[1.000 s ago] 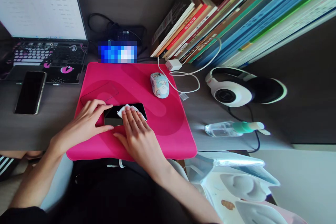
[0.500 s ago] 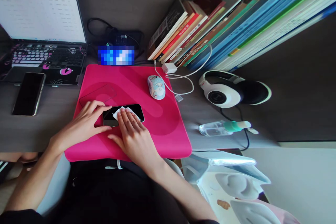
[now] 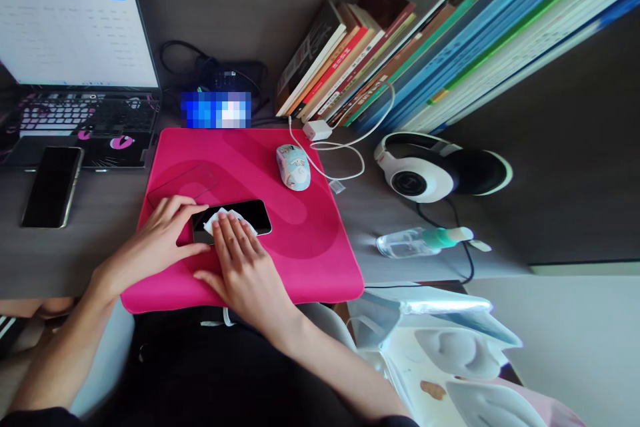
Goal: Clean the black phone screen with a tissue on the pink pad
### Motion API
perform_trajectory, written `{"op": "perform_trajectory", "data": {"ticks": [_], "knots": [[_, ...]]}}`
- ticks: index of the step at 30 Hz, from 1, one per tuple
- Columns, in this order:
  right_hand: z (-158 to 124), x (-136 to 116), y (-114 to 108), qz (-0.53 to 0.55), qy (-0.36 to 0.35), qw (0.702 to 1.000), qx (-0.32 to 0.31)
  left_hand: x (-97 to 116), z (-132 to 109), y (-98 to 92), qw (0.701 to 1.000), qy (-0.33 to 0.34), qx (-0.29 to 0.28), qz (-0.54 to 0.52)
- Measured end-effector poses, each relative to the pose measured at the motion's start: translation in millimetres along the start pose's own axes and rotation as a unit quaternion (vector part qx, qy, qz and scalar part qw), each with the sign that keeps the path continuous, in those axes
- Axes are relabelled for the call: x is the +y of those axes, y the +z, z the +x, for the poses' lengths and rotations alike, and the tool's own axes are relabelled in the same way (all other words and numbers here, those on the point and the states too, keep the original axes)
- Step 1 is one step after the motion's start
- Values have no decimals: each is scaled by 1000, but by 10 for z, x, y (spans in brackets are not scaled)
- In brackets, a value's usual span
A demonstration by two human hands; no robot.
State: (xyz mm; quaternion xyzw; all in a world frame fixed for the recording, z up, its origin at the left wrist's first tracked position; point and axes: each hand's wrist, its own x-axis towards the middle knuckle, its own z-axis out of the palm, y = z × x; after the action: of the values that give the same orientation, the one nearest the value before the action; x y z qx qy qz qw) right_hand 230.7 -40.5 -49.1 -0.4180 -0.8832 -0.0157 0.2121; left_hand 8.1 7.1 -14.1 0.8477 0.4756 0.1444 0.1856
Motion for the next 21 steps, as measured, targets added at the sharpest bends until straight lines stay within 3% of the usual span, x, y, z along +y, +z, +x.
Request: {"op": "perform_trajectory", "data": {"ticks": [21], "knots": [[18,51,45,55,-13,998,37,-31,-2,-3,1000,11,0,13]]}}
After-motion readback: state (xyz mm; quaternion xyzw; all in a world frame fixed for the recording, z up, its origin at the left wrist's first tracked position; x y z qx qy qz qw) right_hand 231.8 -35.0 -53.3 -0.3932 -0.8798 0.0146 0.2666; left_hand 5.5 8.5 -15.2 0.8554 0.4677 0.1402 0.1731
